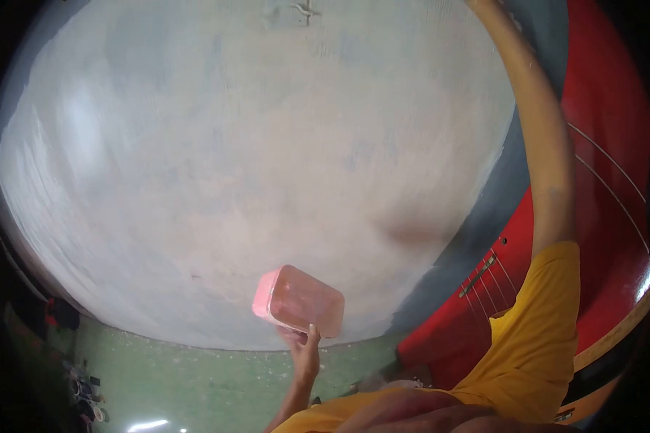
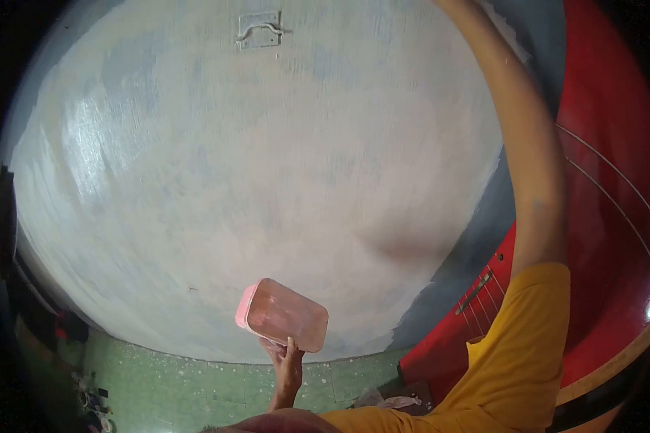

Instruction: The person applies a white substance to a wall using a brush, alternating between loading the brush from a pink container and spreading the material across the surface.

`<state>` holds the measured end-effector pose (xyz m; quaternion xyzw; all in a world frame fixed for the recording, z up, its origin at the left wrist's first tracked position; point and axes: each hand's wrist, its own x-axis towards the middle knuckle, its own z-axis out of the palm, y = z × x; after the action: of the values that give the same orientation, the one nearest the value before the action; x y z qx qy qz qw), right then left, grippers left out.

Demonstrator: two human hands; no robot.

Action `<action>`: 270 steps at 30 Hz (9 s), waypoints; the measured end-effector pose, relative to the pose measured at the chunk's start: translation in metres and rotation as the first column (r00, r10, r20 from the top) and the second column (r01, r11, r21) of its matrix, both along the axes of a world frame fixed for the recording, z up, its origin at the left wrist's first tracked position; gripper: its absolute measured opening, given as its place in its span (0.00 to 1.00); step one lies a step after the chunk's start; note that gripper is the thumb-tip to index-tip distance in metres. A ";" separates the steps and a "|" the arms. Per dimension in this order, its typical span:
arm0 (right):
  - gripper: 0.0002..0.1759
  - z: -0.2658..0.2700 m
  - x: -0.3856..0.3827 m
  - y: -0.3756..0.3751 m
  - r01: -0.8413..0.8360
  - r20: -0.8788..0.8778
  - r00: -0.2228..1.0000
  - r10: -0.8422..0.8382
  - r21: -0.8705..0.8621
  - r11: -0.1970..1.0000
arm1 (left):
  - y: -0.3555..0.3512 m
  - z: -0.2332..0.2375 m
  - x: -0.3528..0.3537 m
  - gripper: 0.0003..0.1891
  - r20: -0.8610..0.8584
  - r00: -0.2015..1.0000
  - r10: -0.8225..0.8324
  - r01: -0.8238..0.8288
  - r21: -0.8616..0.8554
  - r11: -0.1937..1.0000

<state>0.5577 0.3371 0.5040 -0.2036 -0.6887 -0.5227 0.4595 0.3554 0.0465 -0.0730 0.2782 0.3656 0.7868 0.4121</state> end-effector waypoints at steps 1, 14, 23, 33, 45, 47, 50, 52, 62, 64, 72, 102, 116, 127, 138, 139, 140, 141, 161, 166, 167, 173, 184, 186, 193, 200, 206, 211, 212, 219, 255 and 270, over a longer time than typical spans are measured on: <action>0.14 -0.029 -0.004 0.021 -0.027 -0.082 0.996 0.019 -0.095 0.995 | -0.001 0.003 -0.004 0.44 0.005 1.000 0.003 -0.003 -0.005 1.000; 0.16 -0.167 -0.036 -0.068 0.122 0.134 0.990 -0.033 -0.732 0.670 | -0.013 0.010 -0.045 0.43 -0.027 0.998 -0.060 0.061 0.032 0.998; 0.18 -0.004 -0.062 -0.075 -0.056 -0.127 0.992 0.026 -0.232 0.971 | -0.025 0.004 -0.050 0.43 0.008 0.999 -0.053 0.053 0.036 0.998; 0.12 -0.259 -0.059 -0.066 0.005 0.270 0.953 0.137 -0.468 0.884 | -0.056 -0.021 -0.079 0.43 -0.058 0.996 -0.065 0.066 0.016 0.998; 0.17 -0.087 -0.080 -0.047 -0.067 0.001 0.998 0.069 -0.202 0.977 | -0.079 -0.011 -0.094 0.47 0.024 0.999 -0.044 0.044 -0.022 0.999; 0.15 -0.093 -0.092 -0.043 -0.165 0.132 0.979 0.153 0.087 0.982 | -0.083 -0.012 -0.095 0.47 0.027 0.997 -0.068 0.069 -0.021 0.997; 0.07 -0.188 -0.084 -0.036 0.024 0.051 0.998 -0.024 0.010 1.000 | -0.085 -0.014 -0.096 0.47 0.022 0.997 -0.076 0.077 -0.026 0.997; 0.03 -0.258 -0.099 -0.057 0.071 0.033 0.997 -0.065 -0.205 0.976 | -0.085 -0.017 -0.098 0.47 0.013 0.998 -0.067 0.068 -0.033 0.997; 0.10 -0.193 -0.107 -0.087 -0.062 0.011 0.997 0.073 -0.422 0.905 | -0.093 -0.017 -0.100 0.46 0.014 0.998 -0.056 0.056 -0.056 0.997; 0.10 -0.145 -0.107 -0.077 0.107 0.039 0.994 -0.099 -0.360 0.927 | -0.086 -0.019 -0.101 0.45 -0.008 0.997 -0.073 0.072 -0.046 0.996; 0.15 -0.259 -0.125 -0.078 -0.021 0.261 0.962 0.083 -0.232 0.973 | -0.084 -0.021 -0.088 0.44 0.062 0.998 0.025 -0.023 -0.024 0.999; 0.10 -0.197 -0.129 -0.068 -0.230 0.042 0.961 0.272 -0.421 0.877 | -0.089 -0.017 -0.094 0.43 0.033 0.999 -0.018 0.020 -0.062 0.998; 0.18 -0.479 -0.157 -0.110 -0.031 0.297 0.911 0.285 -0.641 0.767 | -0.084 -0.017 -0.089 0.42 0.040 0.999 -0.009 0.011 -0.040 0.999; 0.23 -0.537 -0.110 -0.259 -0.948 -0.958 0.281 -0.056 -0.268 -0.175 | -0.067 -0.027 -0.069 0.45 -0.062 0.998 0.032 -0.023 0.135 0.991; 0.15 -0.567 -0.081 -0.318 -0.895 -0.892 0.428 -0.147 -0.441 0.068 | -0.056 -0.044 -0.034 0.47 -0.240 0.926 -0.290 0.278 -0.086 0.957; 0.14 -0.577 -0.073 -0.311 -0.853 -0.862 0.494 -0.119 -0.506 0.127 | -0.053 -0.044 -0.026 0.48 -0.261 0.919 -0.297 0.281 -0.096 0.955; 0.14 -0.579 -0.059 -0.297 -0.801 -0.821 0.562 -0.097 -0.570 0.185 | -0.040 -0.040 -0.008 0.49 -0.276 0.912 -0.305 0.286 -0.107 0.952; 0.13 -0.580 -0.054 -0.298 -0.842 -0.848 0.506 -0.158 -0.525 0.120 | -0.038 -0.039 0.000 0.50 -0.299 0.904 -0.306 0.286 -0.111 0.952; 0.11 -0.608 0.023 -0.272 -0.868 -0.858 0.471 -0.204 -0.492 0.068 | -0.010 -0.049 0.074 0.49 -0.316 0.854 -0.414 0.392 -0.133 0.910; 0.10 -0.614 0.040 -0.272 -0.982 -0.888 0.066 -0.455 -0.138 0.127 | -0.005 -0.047 0.074 0.50 -0.281 0.873 -0.398 0.378 -0.123 0.918; 0.10 -0.622 0.041 -0.268 -0.990 -0.873 -0.104 -0.477 0.043 0.136 | -0.002 -0.048 0.073 0.50 -0.275 0.877 -0.394 0.376 -0.119 0.919; 0.12 -0.631 0.022 -0.262 -0.751 -0.592 -0.561 -0.579 0.658 0.054 | 0.007 -0.045 0.067 0.48 -0.165 0.914 -0.370 0.365 -0.061 0.929; 0.11 -0.590 -0.021 -0.255 -0.943 -0.905 -0.010 -0.425 -0.133 0.306 | 0.034 -0.044 0.020 0.41 -0.298 0.864 -0.406 0.395 -0.099 0.913; 0.11 -0.573 -0.041 -0.248 -0.860 -0.911 0.272 -0.309 -0.374 0.347 | 0.035 -0.037 0.009 0.35 -0.312 0.832 -0.458 0.458 -0.079 0.886; 0.11 -0.577 -0.090 -0.243 -0.696 -0.773 0.547 -0.322 -0.634 0.337 | 0.030 -0.047 -0.018 0.18 -0.328 0.811 -0.485 0.464 -0.144 0.874; 0.06 -0.594 -0.103 -0.258 -0.821 -0.913 -0.002 -0.409 -0.232 0.521 | 0.032 -0.056 -0.035 0.23 -0.236 0.844 -0.482 0.475 -0.092 0.875; 0.06 -0.615 -0.097 -0.256 -0.771 -0.790 -0.525 -0.316 0.285 0.569 | 0.024 -0.035 -0.025 0.20 -0.051 0.907 -0.418 0.413 -0.093 0.906; 0.12 -0.635 -0.077 -0.246 -0.703 -0.709 -0.650 -0.273 0.425 0.570 | 0.024 -0.051 -0.041 0.21 -0.133 0.846 -0.517 0.501 -0.136 0.855; 0.13 -0.641 -0.067 -0.240 -0.686 -0.693 -0.669 -0.269 0.436 0.582 | 0.024 -0.057 -0.042 0.21 -0.160 0.834 -0.528 0.506 -0.156 0.848; 0.11 -0.612 0.007 -0.174 -0.783 -0.782 -0.567 -0.257 0.415 0.463 | 0.021 -0.058 -0.026 0.27 -0.278 0.878 -0.389 0.387 -0.066 0.920; 0.15 -0.515 0.040 -0.011 -0.763 -0.942 -0.195 0.273 0.320 0.561 | -0.010 -0.043 0.023 0.39 -0.194 0.960 -0.202 0.210 0.022 0.977; 0.09 -0.350 0.058 0.008 -0.727 -0.920 0.092 0.382 0.200 0.656 | -0.018 -0.037 0.005 0.42 -0.171 0.964 -0.205 0.212 0.027 0.977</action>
<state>0.6160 0.3455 0.1537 -0.2437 -0.4025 0.0191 0.8822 0.3604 0.0286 -0.1102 0.3895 0.3498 0.7209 0.4541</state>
